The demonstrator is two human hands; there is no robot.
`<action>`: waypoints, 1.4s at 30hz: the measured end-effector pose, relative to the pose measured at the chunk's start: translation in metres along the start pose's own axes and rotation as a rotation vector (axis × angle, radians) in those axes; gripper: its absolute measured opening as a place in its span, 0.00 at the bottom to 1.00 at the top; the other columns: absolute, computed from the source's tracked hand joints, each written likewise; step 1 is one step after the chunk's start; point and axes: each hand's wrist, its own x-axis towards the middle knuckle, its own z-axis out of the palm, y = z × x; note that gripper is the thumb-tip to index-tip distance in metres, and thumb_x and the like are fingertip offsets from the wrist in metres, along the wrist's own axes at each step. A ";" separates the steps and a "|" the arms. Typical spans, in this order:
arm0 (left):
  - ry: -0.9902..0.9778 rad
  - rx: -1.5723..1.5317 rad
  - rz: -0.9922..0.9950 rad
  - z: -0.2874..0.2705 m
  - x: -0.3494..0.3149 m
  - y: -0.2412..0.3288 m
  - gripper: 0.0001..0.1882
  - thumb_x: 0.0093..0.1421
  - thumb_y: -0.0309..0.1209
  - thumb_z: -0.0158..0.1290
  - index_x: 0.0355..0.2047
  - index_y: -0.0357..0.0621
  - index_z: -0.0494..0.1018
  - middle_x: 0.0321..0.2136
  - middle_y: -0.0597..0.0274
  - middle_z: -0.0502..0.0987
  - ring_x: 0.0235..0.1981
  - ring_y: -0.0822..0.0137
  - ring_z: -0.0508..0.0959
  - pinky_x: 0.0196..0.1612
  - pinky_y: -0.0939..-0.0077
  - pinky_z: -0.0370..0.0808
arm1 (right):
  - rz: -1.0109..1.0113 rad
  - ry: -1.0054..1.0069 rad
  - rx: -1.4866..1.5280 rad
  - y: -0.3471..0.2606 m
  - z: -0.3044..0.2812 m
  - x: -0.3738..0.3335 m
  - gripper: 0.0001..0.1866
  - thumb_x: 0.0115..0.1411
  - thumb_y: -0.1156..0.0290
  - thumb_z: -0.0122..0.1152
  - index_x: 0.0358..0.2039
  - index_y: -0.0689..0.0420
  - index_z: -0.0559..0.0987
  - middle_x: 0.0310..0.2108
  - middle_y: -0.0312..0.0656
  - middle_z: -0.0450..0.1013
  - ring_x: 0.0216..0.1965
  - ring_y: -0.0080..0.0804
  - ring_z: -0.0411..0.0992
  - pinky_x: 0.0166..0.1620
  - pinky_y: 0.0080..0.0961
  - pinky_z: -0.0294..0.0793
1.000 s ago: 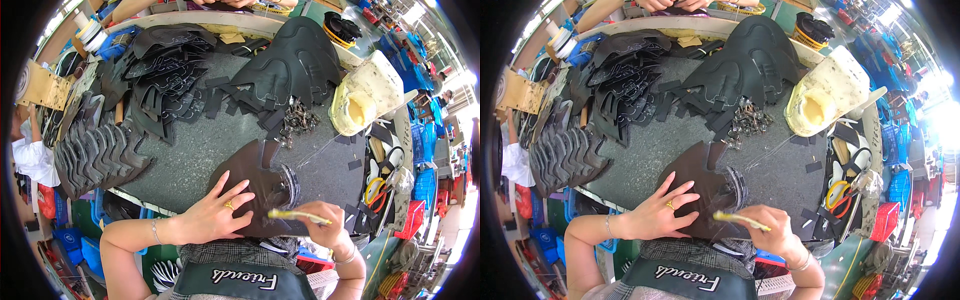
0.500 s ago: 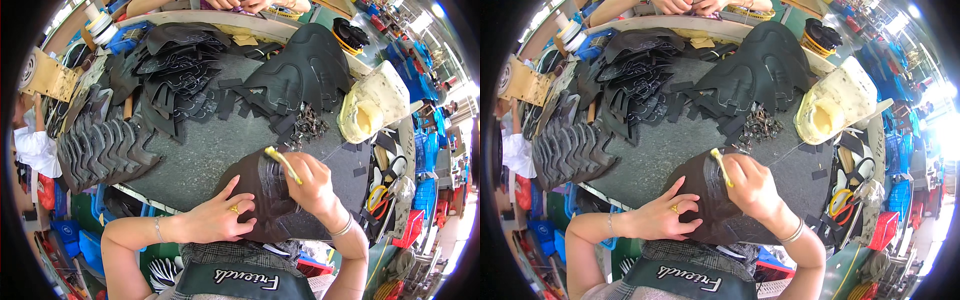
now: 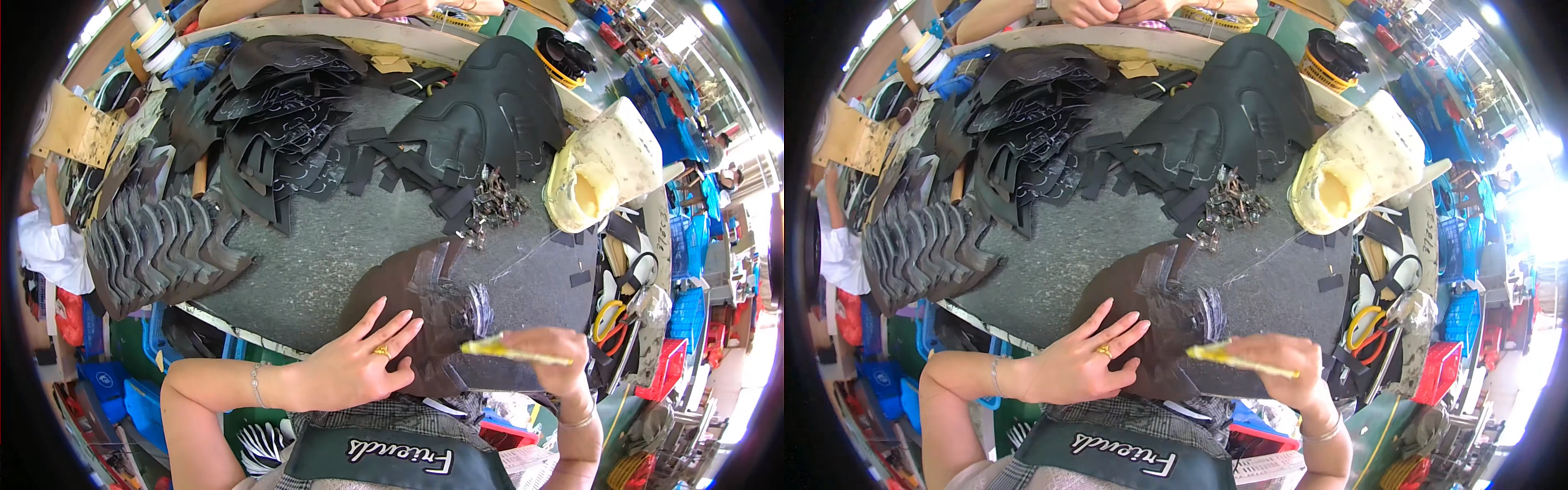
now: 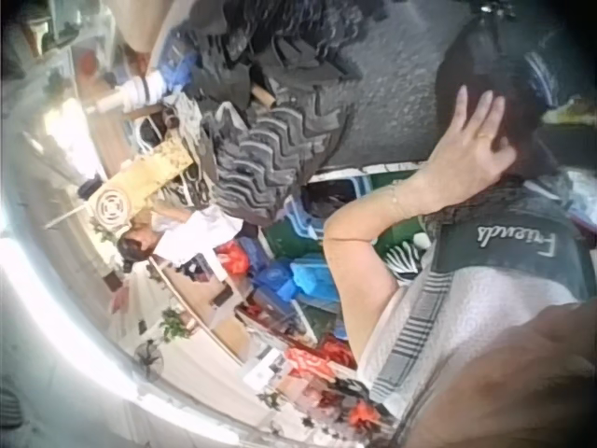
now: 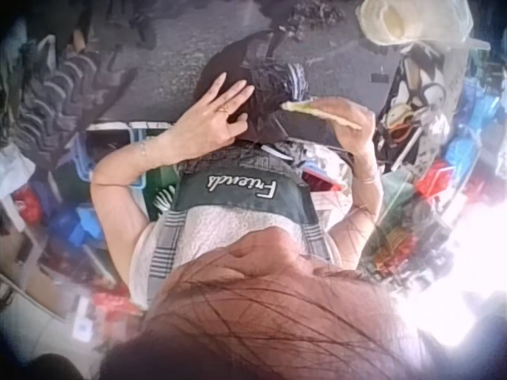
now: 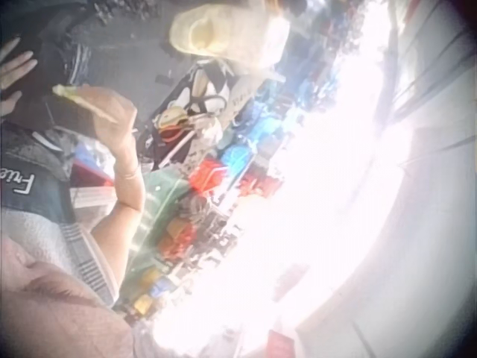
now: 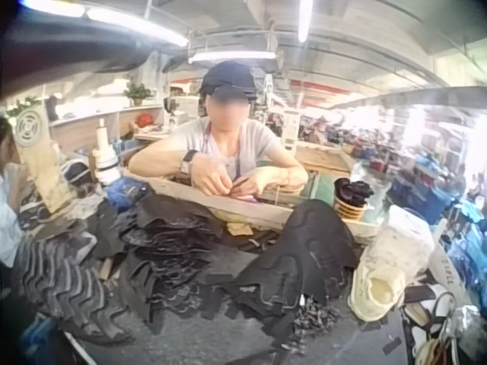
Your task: Applying glue with a brush to shoe components and then hammering them together.
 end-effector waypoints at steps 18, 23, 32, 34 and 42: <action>0.408 -0.742 -0.623 -0.002 0.007 -0.040 0.11 0.66 0.27 0.46 0.46 0.34 0.67 0.21 0.47 0.74 0.20 0.58 0.72 0.28 0.66 0.70 | -0.194 0.467 0.177 0.014 0.009 0.032 0.06 0.54 0.87 0.58 0.33 0.65 0.74 0.36 0.55 0.78 0.40 0.48 0.79 0.44 0.42 0.79; 0.353 -0.921 -0.726 -0.007 0.012 -0.046 0.14 0.67 0.30 0.47 0.49 0.34 0.69 0.36 0.61 0.77 0.38 0.76 0.70 0.44 0.74 0.70 | -0.232 0.178 -0.036 0.023 0.017 0.051 0.12 0.50 0.89 0.58 0.36 0.64 0.77 0.37 0.54 0.78 0.41 0.50 0.78 0.44 0.42 0.80; 0.458 -1.016 -0.777 -0.025 -0.018 -0.036 0.15 0.66 0.32 0.51 0.47 0.33 0.71 0.32 0.61 0.78 0.34 0.76 0.71 0.40 0.76 0.71 | 0.241 0.153 -0.155 0.002 0.020 0.033 0.09 0.52 0.86 0.60 0.32 0.61 0.82 0.30 0.45 0.80 0.31 0.33 0.79 0.34 0.25 0.77; 0.778 -1.128 -0.537 -0.033 -0.036 -0.024 0.13 0.63 0.26 0.54 0.48 0.36 0.73 0.39 0.65 0.79 0.41 0.78 0.72 0.47 0.80 0.69 | 0.270 0.205 -0.186 -0.003 0.018 0.026 0.08 0.51 0.85 0.61 0.31 0.60 0.82 0.29 0.44 0.80 0.27 0.32 0.78 0.32 0.23 0.75; 1.378 0.335 -1.001 -0.153 -0.189 -0.075 0.17 0.60 0.30 0.56 0.48 0.35 0.73 0.36 0.59 0.81 0.36 0.72 0.76 0.44 0.75 0.72 | 0.043 0.635 -0.462 0.061 -0.056 0.027 0.18 0.52 0.92 0.50 0.42 0.65 0.77 0.42 0.46 0.76 0.45 0.37 0.74 0.51 0.31 0.71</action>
